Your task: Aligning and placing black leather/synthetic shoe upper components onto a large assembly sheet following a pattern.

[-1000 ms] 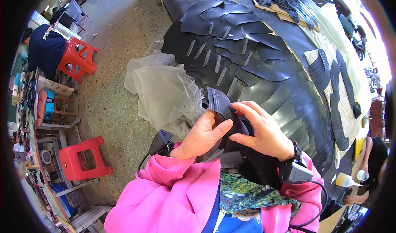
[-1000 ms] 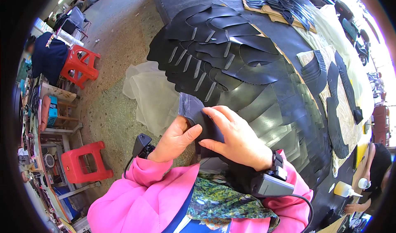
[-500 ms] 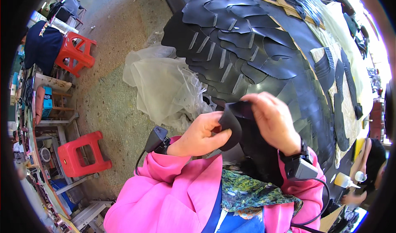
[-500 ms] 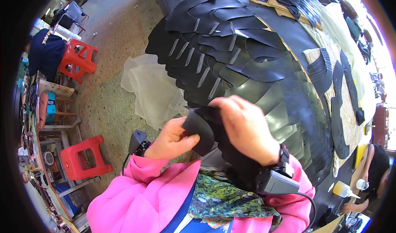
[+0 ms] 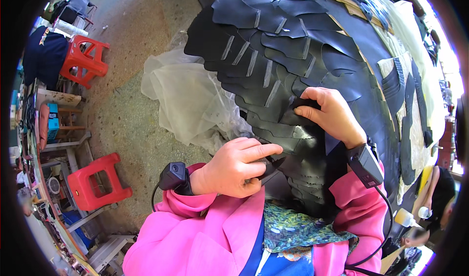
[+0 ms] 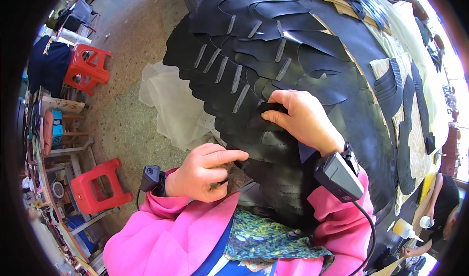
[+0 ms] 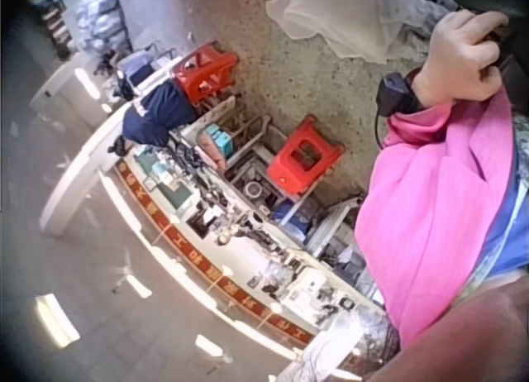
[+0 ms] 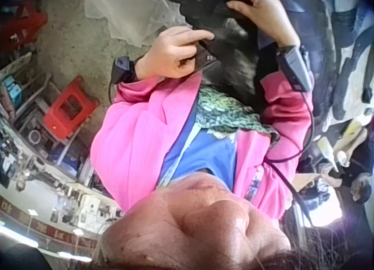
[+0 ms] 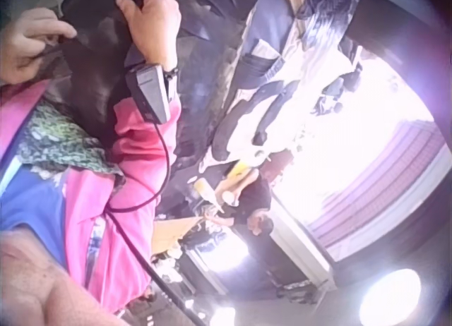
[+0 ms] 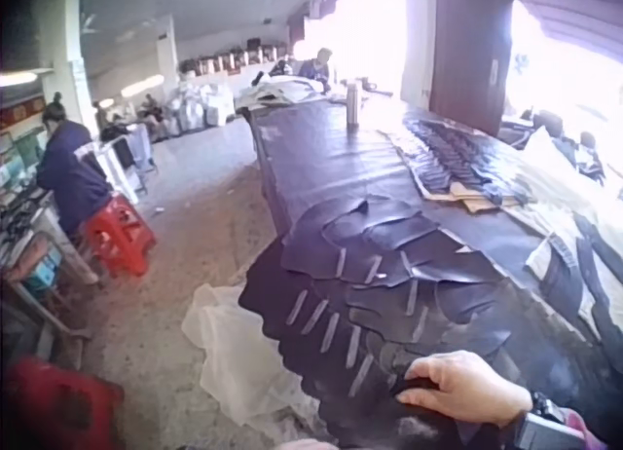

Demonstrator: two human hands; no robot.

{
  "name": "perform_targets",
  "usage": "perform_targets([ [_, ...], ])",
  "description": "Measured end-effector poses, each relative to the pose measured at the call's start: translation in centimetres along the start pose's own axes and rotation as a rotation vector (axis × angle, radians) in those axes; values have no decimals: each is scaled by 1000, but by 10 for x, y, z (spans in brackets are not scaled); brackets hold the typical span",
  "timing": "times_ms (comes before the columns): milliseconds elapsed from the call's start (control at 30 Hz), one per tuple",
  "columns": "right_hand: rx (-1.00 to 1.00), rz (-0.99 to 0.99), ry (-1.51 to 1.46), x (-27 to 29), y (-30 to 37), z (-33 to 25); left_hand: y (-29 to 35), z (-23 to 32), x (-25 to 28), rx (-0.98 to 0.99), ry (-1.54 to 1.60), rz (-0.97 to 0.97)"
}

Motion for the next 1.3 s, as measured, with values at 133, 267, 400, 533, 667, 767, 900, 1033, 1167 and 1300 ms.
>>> perform_targets([
  [133,56,29,27,0,-1,-3,-1,-2,2,-28,-107,60],
  [267,22,14,53,0,-1,-2,-4,-6,1,-2,-172,3],
  [400,14,7,66,-1,-2,-1,-5,-8,1,2,-237,20],
  [533,17,7,87,-2,-2,-5,-5,-11,0,10,-279,21],
  [667,37,25,101,-3,-1,-4,-7,-13,-3,8,-333,26],
  [767,84,83,97,-2,1,-6,-7,-15,-5,28,-364,-5],
  [900,51,32,111,-4,0,-3,-9,-15,-5,47,-364,10],
  [1033,91,145,34,1,4,-6,-15,-14,-4,68,-388,-8],
  [1167,50,209,-29,3,6,-3,-26,-11,-3,27,-369,-2],
  [1300,80,215,5,3,3,-4,-33,-12,-7,15,-348,-89],
])
Point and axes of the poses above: each hand's wrist, its own y-axis away from the middle knuckle, its own x-axis out of the back of the hand, z = x × y, the point moved 6 cm from there along -y, towards the middle knuckle, and after that the axes turned 1 degree about -z, right-handed, at the moved point
